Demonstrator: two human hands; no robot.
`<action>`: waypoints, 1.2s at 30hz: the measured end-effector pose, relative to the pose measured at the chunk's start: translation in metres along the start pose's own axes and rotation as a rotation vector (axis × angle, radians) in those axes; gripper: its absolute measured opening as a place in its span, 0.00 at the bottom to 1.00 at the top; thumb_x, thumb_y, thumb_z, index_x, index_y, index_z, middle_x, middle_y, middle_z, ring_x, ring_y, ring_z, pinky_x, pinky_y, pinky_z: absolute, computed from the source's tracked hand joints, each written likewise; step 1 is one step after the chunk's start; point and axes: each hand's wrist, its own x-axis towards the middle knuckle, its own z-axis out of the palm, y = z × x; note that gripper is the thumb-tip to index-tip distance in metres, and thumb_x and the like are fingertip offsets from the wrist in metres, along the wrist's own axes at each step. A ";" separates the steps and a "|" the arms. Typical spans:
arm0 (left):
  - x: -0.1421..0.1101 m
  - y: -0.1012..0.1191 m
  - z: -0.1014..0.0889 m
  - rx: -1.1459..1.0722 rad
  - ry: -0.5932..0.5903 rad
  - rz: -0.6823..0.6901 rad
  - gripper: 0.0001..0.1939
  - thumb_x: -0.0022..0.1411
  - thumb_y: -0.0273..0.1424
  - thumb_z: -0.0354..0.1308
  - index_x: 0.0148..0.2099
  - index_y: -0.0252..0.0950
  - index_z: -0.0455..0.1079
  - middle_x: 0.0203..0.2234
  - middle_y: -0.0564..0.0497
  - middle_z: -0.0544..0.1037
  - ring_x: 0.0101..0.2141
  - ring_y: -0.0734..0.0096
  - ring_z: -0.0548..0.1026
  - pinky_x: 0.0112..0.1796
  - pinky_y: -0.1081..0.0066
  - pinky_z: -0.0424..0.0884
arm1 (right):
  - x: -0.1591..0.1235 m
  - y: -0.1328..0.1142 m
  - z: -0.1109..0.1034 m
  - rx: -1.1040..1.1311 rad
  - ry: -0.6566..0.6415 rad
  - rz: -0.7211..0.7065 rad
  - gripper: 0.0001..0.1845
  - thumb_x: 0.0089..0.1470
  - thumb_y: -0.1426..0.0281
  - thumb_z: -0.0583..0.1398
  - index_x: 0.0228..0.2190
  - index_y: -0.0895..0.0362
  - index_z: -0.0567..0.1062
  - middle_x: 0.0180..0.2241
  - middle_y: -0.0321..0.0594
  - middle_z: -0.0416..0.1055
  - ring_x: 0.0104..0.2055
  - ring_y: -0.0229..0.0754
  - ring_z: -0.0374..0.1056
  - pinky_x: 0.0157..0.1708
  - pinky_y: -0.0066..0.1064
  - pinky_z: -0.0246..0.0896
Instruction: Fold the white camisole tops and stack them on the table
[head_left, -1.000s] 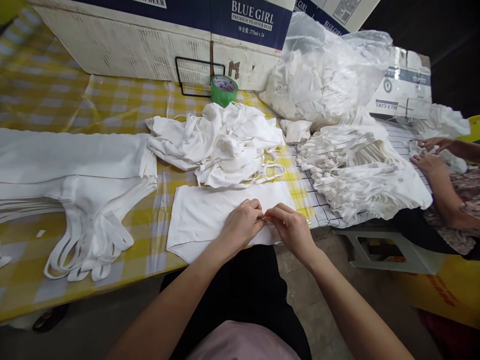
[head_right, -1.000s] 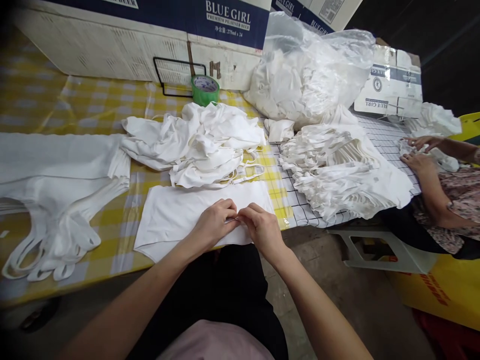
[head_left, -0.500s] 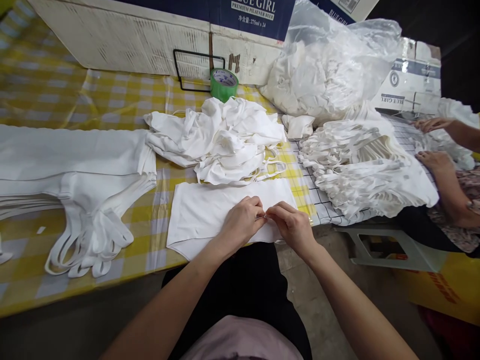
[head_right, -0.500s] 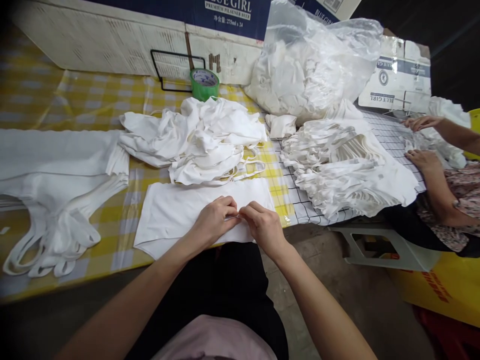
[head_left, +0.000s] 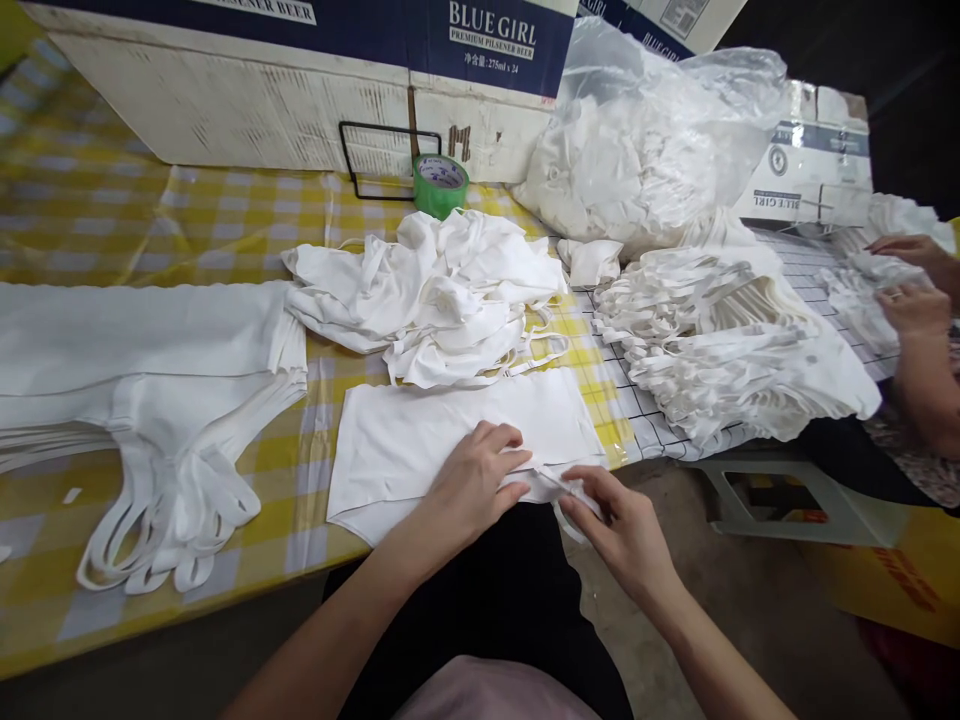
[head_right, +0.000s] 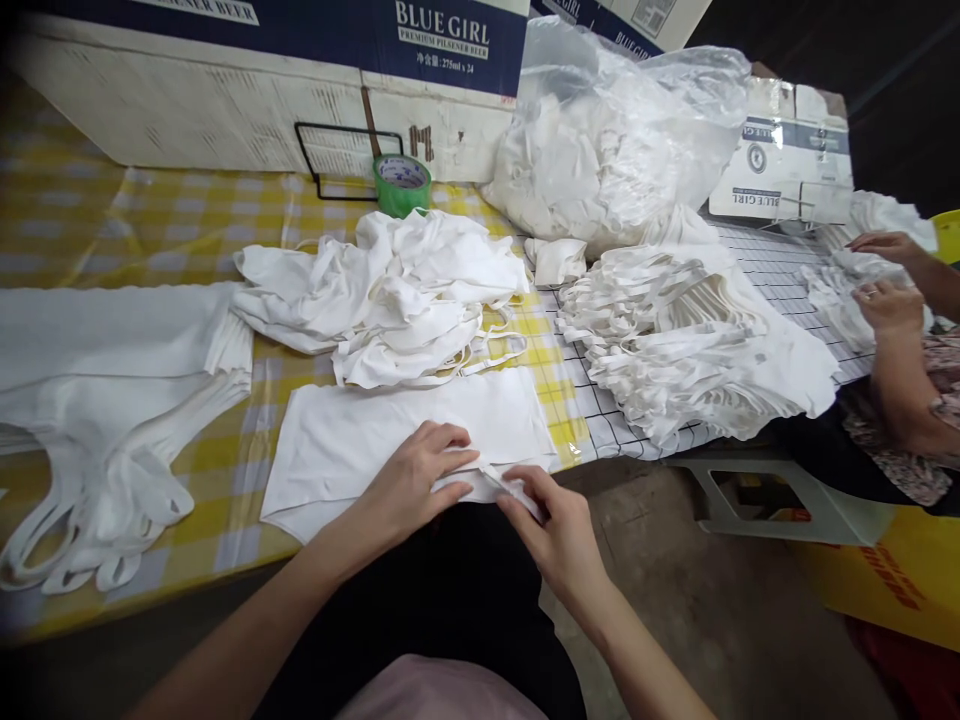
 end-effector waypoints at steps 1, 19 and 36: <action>-0.007 0.002 -0.003 0.034 -0.019 0.008 0.17 0.54 0.29 0.60 0.48 0.41 0.70 0.47 0.48 0.71 0.48 0.63 0.67 0.46 0.61 0.67 | -0.011 0.005 0.002 0.063 0.003 0.056 0.11 0.55 0.62 0.56 0.39 0.53 0.70 0.22 0.32 0.65 0.22 0.36 0.60 0.22 0.26 0.54; -0.123 -0.054 -0.061 0.542 -0.066 -0.072 0.28 0.62 0.31 0.47 0.63 0.51 0.48 0.60 0.55 0.56 0.59 0.60 0.56 0.55 0.52 0.58 | -0.022 -0.059 0.169 0.695 -0.250 -0.049 0.17 0.49 0.67 0.61 0.43 0.49 0.73 0.44 0.36 0.70 0.48 0.45 0.64 0.49 0.34 0.57; -0.123 -0.048 -0.052 0.498 -0.010 -0.159 0.24 0.64 0.35 0.46 0.61 0.52 0.52 0.61 0.57 0.56 0.60 0.62 0.53 0.57 0.53 0.53 | -0.124 0.022 0.004 0.871 -0.504 0.322 0.15 0.55 0.61 0.56 0.39 0.57 0.76 0.22 0.37 0.70 0.23 0.35 0.65 0.26 0.27 0.60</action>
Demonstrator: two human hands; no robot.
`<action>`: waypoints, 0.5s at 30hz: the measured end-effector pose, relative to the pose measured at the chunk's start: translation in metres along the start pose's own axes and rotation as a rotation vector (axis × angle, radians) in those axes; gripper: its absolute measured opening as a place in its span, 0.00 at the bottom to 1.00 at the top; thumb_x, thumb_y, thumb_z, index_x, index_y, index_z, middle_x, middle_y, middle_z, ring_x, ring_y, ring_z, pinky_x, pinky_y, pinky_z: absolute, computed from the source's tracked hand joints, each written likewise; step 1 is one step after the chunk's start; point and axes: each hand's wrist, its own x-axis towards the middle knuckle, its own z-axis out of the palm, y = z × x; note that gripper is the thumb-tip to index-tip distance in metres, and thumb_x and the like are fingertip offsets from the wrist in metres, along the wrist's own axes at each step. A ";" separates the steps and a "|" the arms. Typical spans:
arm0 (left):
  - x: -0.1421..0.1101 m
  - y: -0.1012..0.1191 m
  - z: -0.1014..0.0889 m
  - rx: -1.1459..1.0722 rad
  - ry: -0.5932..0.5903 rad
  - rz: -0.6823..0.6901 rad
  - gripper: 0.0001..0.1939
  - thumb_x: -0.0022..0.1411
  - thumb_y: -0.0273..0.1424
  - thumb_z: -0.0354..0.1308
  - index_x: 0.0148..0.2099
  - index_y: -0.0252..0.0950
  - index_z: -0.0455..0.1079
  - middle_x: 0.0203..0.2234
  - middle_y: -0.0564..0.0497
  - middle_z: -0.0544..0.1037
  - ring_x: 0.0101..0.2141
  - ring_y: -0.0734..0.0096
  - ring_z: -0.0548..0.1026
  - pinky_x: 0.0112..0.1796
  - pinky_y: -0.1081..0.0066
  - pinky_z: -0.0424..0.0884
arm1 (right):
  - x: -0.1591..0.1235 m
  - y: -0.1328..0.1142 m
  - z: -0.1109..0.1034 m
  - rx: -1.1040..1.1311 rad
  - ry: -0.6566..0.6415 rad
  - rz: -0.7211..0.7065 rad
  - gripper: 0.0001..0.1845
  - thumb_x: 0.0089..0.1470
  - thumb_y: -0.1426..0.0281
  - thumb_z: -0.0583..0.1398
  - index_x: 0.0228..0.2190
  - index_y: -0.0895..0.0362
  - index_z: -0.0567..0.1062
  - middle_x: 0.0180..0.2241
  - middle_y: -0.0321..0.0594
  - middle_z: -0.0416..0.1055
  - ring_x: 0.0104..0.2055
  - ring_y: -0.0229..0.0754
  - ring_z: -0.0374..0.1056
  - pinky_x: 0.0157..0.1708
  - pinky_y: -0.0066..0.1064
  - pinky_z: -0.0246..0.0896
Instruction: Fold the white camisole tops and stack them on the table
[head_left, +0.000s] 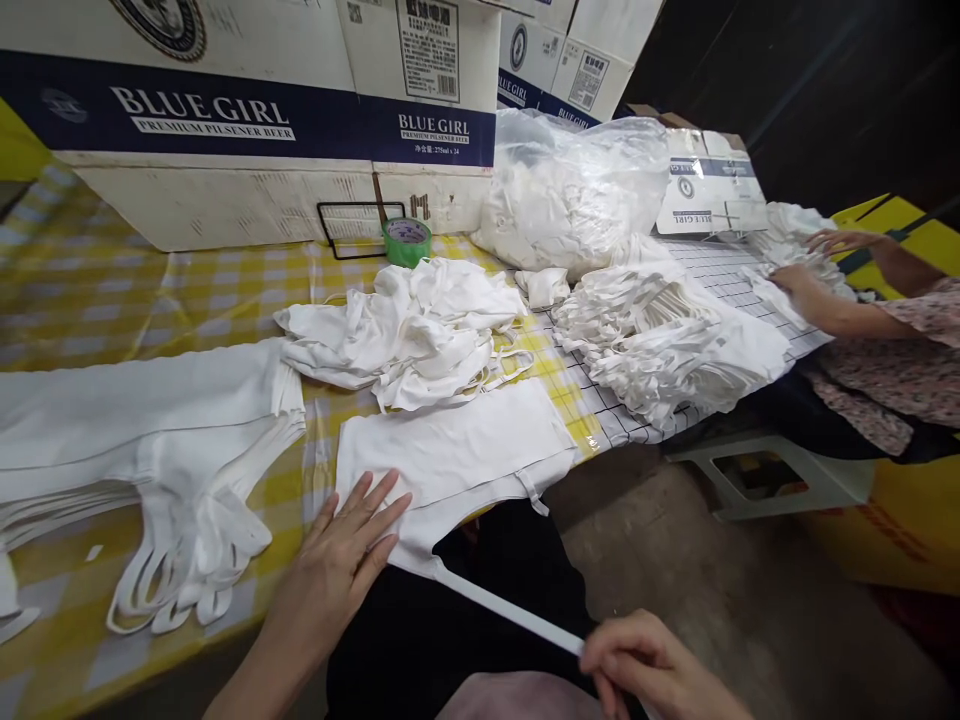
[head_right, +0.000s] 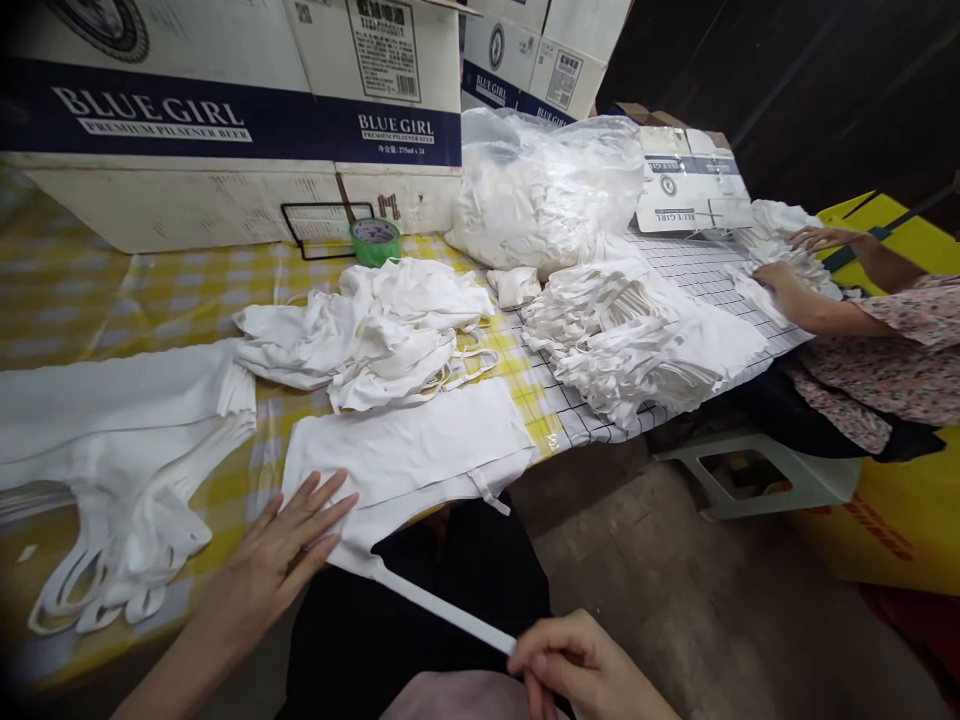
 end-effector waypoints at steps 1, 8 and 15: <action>0.000 0.000 0.000 -0.007 0.000 -0.007 0.23 0.64 0.35 0.46 0.61 0.52 0.52 0.61 0.58 0.56 0.60 0.62 0.53 0.57 0.53 0.53 | -0.007 -0.009 -0.003 -0.019 -0.047 0.004 0.14 0.55 0.62 0.57 0.34 0.58 0.77 0.24 0.40 0.72 0.25 0.36 0.68 0.29 0.28 0.61; 0.001 0.003 -0.003 -0.044 -0.017 -0.026 0.22 0.64 0.34 0.45 0.60 0.51 0.54 0.61 0.56 0.56 0.60 0.63 0.52 0.57 0.53 0.53 | -0.022 -0.039 -0.015 0.401 -0.175 -0.134 0.15 0.44 0.64 0.67 0.36 0.50 0.76 0.37 0.42 0.76 0.31 0.39 0.73 0.30 0.28 0.64; 0.000 0.001 -0.003 -0.078 0.023 -0.030 0.22 0.63 0.32 0.46 0.59 0.50 0.57 0.59 0.54 0.60 0.60 0.62 0.55 0.56 0.52 0.53 | 0.008 -0.066 0.000 0.484 -0.013 -0.369 0.10 0.49 0.58 0.62 0.27 0.52 0.71 0.19 0.30 0.64 0.13 0.28 0.54 0.14 0.21 0.49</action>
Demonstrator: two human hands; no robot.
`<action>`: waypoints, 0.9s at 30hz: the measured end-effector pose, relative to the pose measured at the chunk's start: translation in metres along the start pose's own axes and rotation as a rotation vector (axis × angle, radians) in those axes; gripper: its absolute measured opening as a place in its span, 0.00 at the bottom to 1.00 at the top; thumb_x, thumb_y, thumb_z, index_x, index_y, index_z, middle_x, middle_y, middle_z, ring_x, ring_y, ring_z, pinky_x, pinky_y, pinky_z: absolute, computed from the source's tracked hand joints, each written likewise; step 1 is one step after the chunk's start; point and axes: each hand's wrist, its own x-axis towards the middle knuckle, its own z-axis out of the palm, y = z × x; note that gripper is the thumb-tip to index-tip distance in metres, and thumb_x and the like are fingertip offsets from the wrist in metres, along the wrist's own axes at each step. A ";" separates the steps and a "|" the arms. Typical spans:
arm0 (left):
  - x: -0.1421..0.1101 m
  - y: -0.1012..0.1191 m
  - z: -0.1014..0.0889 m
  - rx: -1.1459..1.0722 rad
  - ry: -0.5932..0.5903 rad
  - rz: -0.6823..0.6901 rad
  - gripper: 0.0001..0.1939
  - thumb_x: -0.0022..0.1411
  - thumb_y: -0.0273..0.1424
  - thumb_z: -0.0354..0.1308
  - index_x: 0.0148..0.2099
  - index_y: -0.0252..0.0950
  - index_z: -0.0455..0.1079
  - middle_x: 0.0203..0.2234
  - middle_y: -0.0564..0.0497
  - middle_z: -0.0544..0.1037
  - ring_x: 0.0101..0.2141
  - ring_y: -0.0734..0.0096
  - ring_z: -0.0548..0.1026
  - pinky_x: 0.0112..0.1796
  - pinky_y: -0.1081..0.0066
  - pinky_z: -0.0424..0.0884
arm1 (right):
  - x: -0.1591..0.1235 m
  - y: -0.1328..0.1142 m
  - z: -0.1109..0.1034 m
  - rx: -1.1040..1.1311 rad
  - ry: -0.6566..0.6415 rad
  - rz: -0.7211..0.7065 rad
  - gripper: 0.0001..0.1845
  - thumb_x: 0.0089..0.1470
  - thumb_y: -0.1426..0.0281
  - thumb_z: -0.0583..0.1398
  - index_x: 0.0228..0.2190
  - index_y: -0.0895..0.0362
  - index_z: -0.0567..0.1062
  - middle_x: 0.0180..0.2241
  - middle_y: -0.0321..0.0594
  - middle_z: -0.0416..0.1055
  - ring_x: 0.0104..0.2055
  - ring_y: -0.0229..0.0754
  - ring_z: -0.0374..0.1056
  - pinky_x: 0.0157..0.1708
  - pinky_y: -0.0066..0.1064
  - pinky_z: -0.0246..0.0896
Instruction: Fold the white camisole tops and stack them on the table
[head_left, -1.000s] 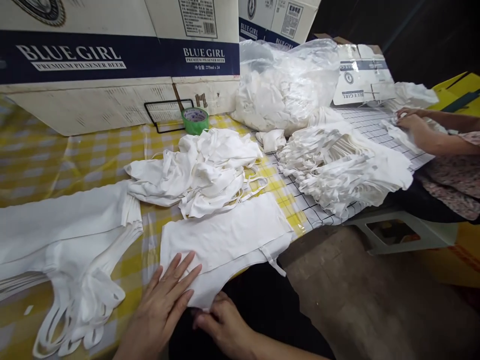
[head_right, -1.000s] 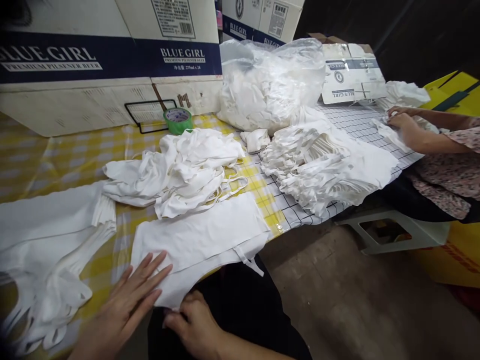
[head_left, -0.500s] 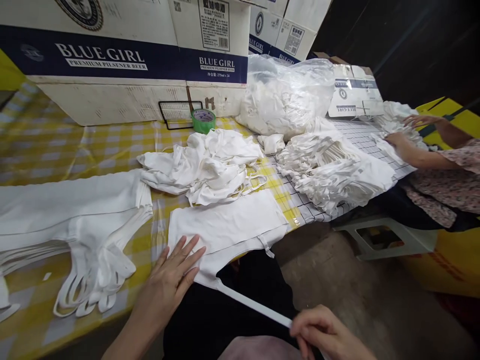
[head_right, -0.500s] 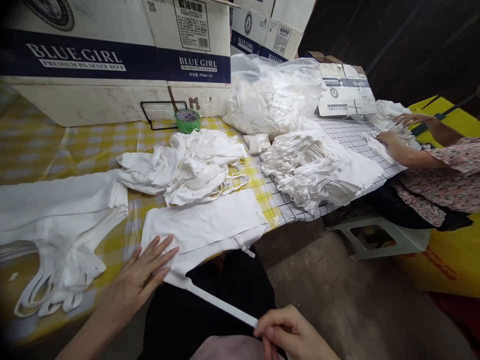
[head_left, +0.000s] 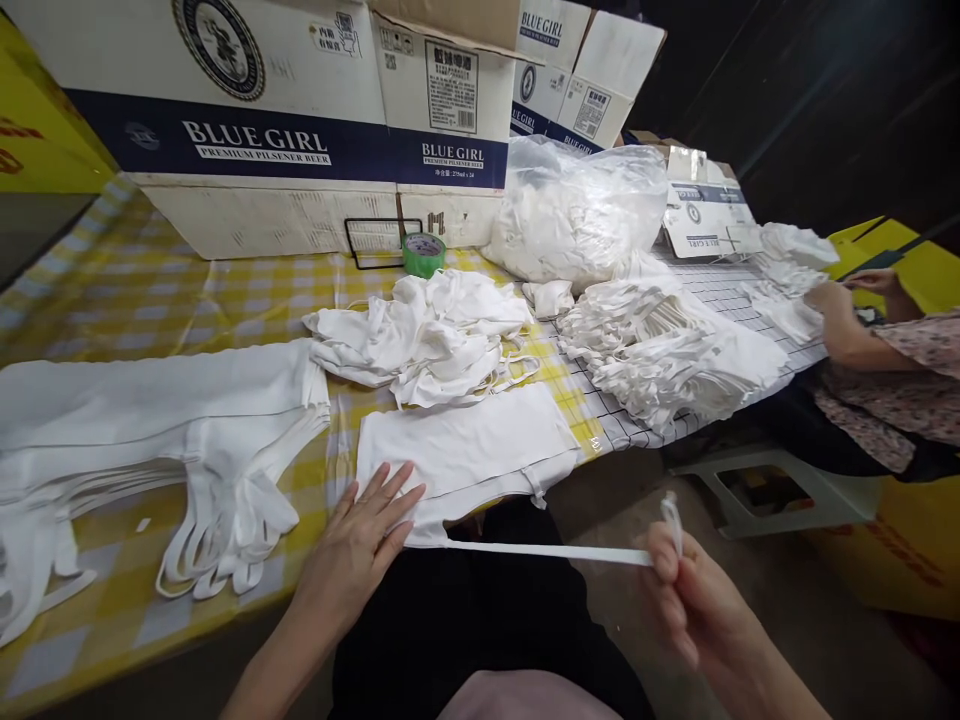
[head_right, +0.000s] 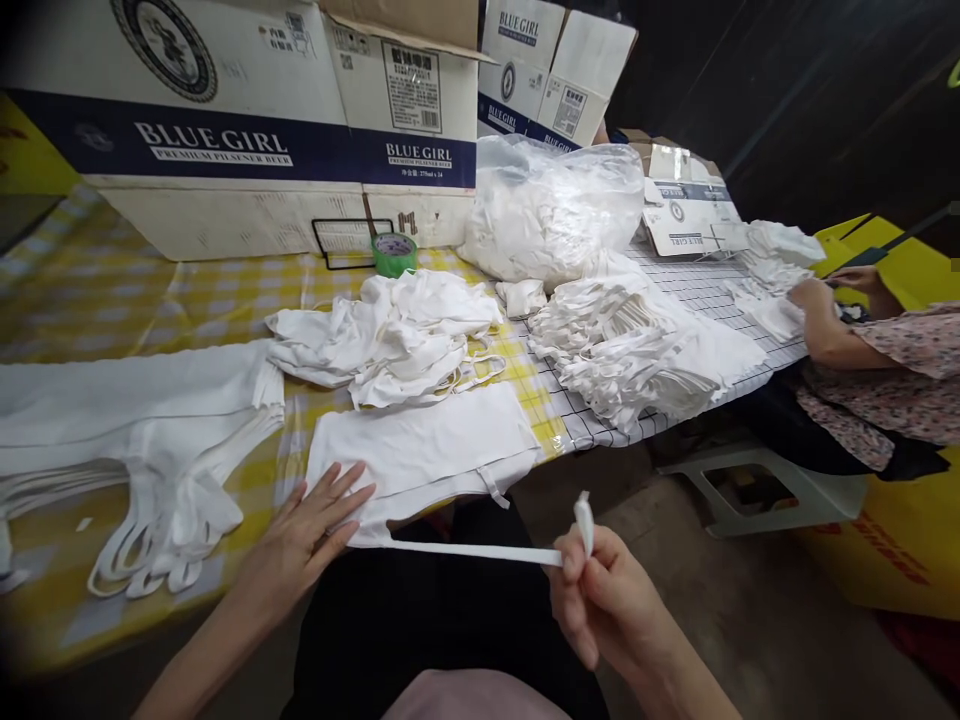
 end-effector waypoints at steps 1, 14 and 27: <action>0.000 -0.001 0.000 0.004 0.000 0.001 0.22 0.63 0.32 0.46 0.59 0.50 0.57 0.59 0.54 0.60 0.60 0.62 0.55 0.56 0.52 0.54 | 0.004 -0.002 0.004 -0.037 0.012 -0.063 0.12 0.50 0.57 0.60 0.25 0.53 0.71 0.19 0.31 0.61 0.15 0.29 0.54 0.15 0.22 0.50; -0.001 0.110 -0.016 -1.079 -0.265 -0.239 0.14 0.61 0.39 0.50 0.44 0.38 0.70 0.29 0.51 0.74 0.30 0.72 0.71 0.30 0.75 0.67 | 0.041 0.034 0.060 -0.750 -0.065 0.087 0.17 0.60 0.61 0.51 0.27 0.59 0.71 0.24 0.35 0.65 0.28 0.34 0.60 0.28 0.26 0.52; -0.019 0.097 0.003 -1.379 -0.341 -0.634 0.23 0.60 0.49 0.45 0.23 0.36 0.54 0.12 0.60 0.53 0.13 0.82 0.55 0.16 0.77 0.47 | 0.055 0.081 0.061 -1.584 -0.169 -0.591 0.14 0.58 0.74 0.50 0.43 0.56 0.70 0.21 0.35 0.69 0.22 0.35 0.62 0.27 0.29 0.52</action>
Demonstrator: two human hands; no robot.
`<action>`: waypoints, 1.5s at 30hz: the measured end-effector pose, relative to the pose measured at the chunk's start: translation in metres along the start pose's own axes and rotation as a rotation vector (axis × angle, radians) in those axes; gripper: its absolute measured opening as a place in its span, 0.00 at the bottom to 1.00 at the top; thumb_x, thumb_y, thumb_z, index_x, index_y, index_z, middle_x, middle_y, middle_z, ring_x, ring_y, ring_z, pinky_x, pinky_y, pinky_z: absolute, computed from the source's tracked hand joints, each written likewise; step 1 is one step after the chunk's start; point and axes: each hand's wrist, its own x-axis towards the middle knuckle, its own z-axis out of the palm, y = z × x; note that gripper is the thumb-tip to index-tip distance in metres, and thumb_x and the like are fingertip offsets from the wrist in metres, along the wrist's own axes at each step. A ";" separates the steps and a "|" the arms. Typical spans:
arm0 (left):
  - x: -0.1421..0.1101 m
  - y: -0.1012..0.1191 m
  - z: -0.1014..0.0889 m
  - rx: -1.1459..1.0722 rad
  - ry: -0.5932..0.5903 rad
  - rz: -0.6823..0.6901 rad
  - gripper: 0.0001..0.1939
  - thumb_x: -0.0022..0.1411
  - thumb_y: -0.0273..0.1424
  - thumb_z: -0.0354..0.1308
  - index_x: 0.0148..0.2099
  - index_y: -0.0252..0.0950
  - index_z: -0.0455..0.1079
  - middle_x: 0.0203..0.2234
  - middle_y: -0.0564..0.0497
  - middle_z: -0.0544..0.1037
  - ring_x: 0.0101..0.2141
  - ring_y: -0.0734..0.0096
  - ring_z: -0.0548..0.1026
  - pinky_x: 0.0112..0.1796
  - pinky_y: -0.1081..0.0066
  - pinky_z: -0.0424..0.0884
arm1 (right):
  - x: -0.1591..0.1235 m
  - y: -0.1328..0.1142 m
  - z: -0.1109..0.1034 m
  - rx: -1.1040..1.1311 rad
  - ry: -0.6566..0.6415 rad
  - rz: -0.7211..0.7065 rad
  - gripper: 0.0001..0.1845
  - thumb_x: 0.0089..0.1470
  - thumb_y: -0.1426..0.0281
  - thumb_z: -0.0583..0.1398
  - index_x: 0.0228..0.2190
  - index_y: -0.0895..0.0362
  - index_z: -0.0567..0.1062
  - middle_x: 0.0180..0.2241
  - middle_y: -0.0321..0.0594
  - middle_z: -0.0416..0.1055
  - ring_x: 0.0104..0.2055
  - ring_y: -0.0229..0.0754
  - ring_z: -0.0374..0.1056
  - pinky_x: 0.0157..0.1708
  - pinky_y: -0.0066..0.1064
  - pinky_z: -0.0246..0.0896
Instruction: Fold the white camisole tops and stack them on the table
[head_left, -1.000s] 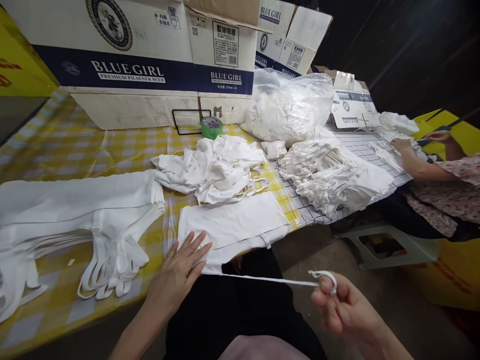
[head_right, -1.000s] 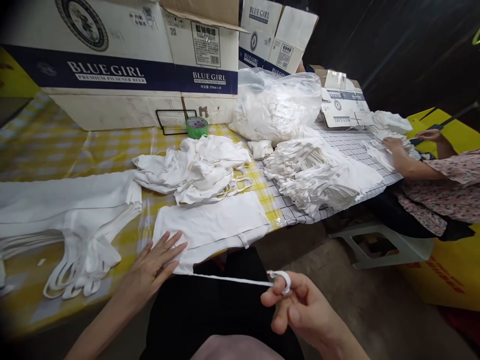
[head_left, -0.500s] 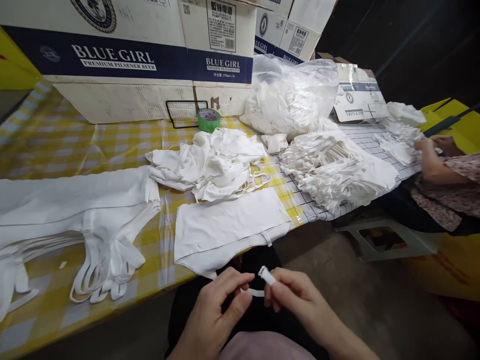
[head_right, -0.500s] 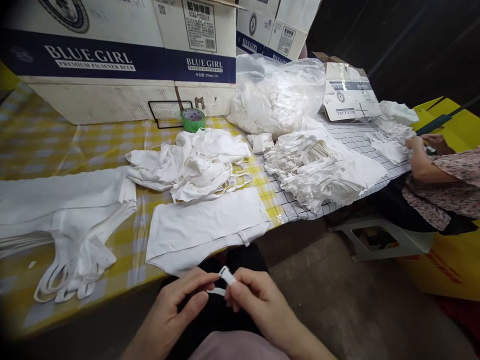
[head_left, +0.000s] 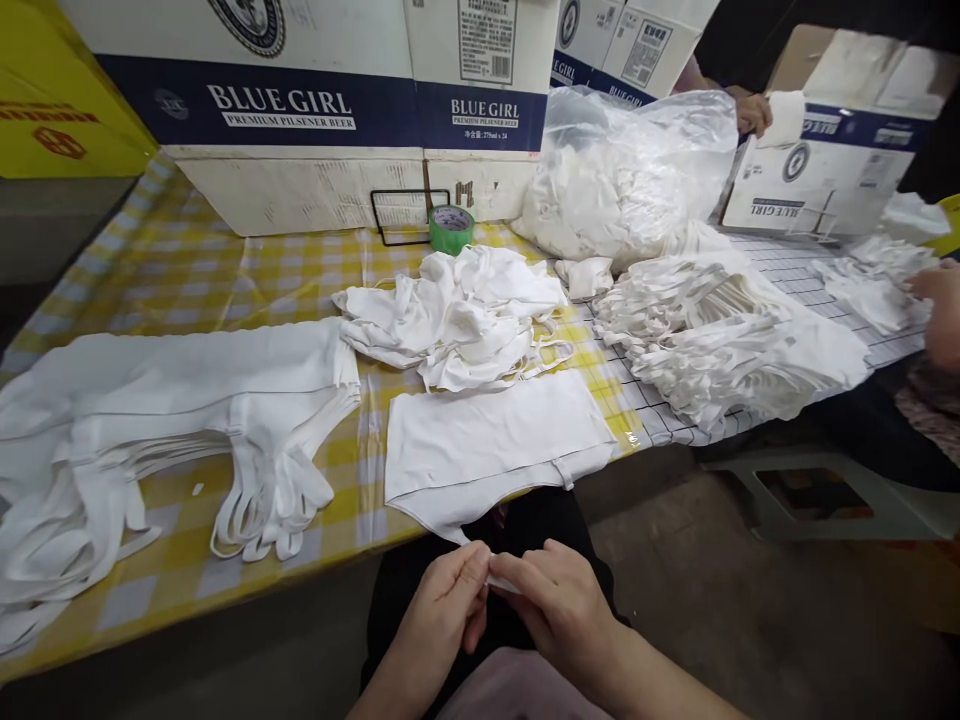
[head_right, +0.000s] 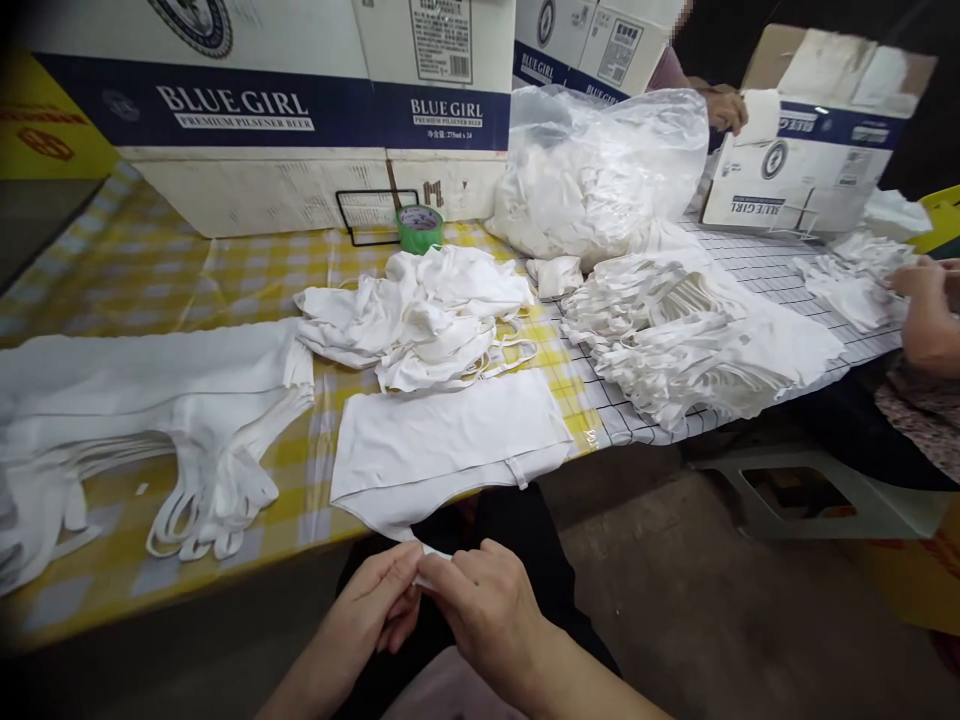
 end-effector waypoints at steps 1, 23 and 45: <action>-0.001 -0.003 0.001 -0.039 -0.020 -0.045 0.23 0.59 0.49 0.45 0.23 0.36 0.54 0.12 0.61 0.52 0.12 0.82 0.54 0.15 0.77 0.45 | 0.001 0.000 0.001 -0.037 -0.006 -0.036 0.13 0.59 0.74 0.50 0.40 0.56 0.72 0.19 0.34 0.67 0.20 0.34 0.60 0.24 0.28 0.50; 0.055 0.050 -0.067 1.245 0.171 0.802 0.07 0.60 0.29 0.53 0.40 0.36 0.69 0.39 0.48 0.70 0.44 0.64 0.66 0.43 0.64 0.66 | 0.070 0.035 -0.006 0.557 -0.062 0.598 0.12 0.55 0.64 0.54 0.30 0.58 0.73 0.18 0.33 0.66 0.20 0.34 0.62 0.20 0.23 0.55; 0.073 0.054 -0.076 0.918 0.203 0.680 0.05 0.56 0.30 0.57 0.30 0.37 0.73 0.34 0.52 0.70 0.38 0.68 0.65 0.41 0.65 0.66 | 0.100 0.038 0.001 -0.020 -0.207 0.193 0.08 0.58 0.73 0.51 0.32 0.57 0.70 0.31 0.39 0.69 0.30 0.36 0.65 0.31 0.25 0.55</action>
